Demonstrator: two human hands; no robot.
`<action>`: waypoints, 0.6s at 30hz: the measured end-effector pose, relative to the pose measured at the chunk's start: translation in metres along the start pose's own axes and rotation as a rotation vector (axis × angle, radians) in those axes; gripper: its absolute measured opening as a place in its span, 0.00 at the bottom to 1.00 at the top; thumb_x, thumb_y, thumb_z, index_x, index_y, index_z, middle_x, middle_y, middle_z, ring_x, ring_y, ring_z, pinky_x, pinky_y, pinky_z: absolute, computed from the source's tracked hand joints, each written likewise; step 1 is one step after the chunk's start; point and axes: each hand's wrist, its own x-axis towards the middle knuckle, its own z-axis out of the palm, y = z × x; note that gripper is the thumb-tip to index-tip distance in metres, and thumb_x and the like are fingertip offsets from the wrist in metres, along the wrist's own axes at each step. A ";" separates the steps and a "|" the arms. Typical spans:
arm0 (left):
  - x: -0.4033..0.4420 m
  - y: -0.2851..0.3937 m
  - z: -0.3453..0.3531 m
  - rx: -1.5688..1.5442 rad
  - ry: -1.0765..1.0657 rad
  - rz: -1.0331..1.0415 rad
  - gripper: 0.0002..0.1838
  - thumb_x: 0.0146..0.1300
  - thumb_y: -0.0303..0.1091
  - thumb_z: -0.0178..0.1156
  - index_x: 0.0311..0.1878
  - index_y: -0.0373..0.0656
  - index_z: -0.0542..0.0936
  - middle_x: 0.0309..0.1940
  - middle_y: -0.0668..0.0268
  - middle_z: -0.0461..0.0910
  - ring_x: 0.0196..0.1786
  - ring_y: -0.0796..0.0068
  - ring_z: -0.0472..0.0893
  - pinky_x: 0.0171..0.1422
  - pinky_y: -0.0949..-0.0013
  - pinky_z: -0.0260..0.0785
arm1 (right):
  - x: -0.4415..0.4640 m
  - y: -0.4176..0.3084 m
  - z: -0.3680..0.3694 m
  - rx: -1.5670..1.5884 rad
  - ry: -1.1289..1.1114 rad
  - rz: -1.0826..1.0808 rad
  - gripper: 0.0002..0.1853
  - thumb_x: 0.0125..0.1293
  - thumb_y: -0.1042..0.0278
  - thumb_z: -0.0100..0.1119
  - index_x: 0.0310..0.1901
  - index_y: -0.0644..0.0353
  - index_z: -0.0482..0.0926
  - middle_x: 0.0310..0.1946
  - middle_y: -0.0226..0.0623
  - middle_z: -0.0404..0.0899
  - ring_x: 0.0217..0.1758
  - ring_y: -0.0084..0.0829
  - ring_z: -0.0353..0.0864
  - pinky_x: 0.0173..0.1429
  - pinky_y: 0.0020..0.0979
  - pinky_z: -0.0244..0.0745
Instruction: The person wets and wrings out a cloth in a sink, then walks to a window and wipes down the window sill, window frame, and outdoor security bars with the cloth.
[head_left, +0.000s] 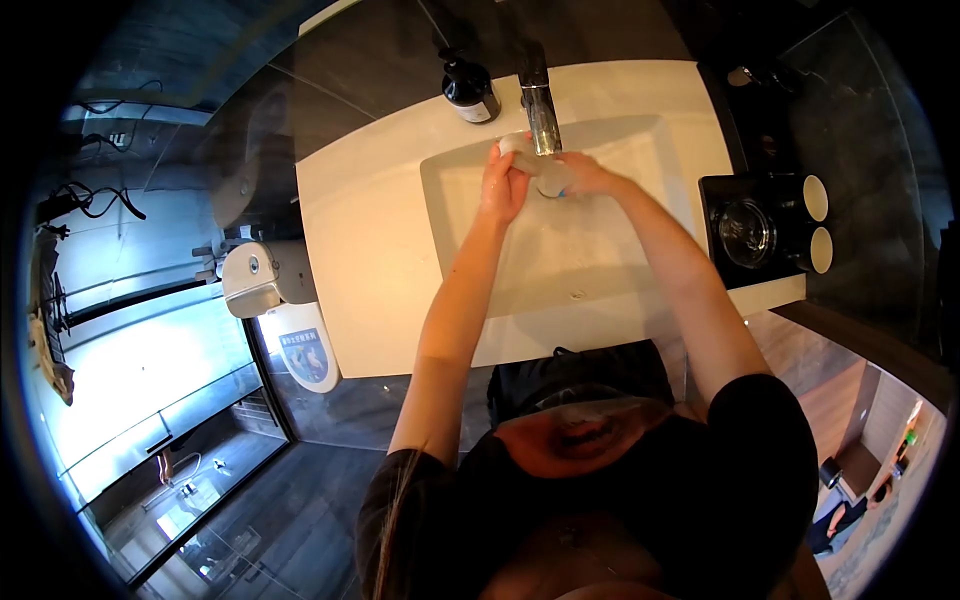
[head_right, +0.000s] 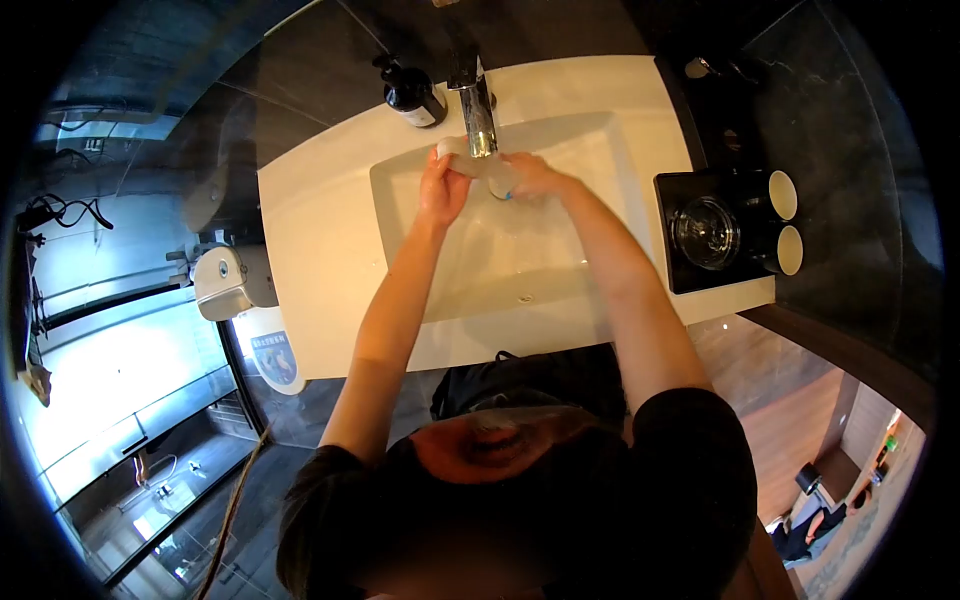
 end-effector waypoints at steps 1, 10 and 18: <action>0.000 -0.001 0.010 -0.225 -0.024 0.006 0.16 0.61 0.29 0.44 0.53 0.39 0.67 0.56 0.58 0.69 0.59 0.63 0.67 0.64 0.57 0.56 | -0.001 -0.007 0.021 0.078 0.081 0.066 0.37 0.43 0.58 0.69 0.56 0.61 0.67 0.47 0.48 0.75 0.51 0.43 0.75 0.55 0.38 0.70; -0.015 0.012 -0.002 -0.542 0.339 0.125 0.22 0.57 0.34 0.45 0.56 0.41 0.63 0.61 0.59 0.64 0.67 0.58 0.59 0.70 0.45 0.46 | -0.015 -0.026 0.035 1.452 0.503 0.651 0.16 0.56 0.63 0.52 0.45 0.62 0.75 0.37 0.37 0.78 0.38 0.34 0.78 0.44 0.35 0.73; -0.008 -0.063 -0.010 -0.078 0.739 -0.163 0.24 0.58 0.53 0.47 0.55 0.53 0.67 0.59 0.66 0.68 0.62 0.61 0.64 0.65 0.40 0.44 | -0.023 -0.042 0.028 2.355 0.791 0.326 0.21 0.53 0.55 0.44 0.46 0.56 0.72 0.52 0.40 0.72 0.57 0.43 0.67 0.61 0.49 0.58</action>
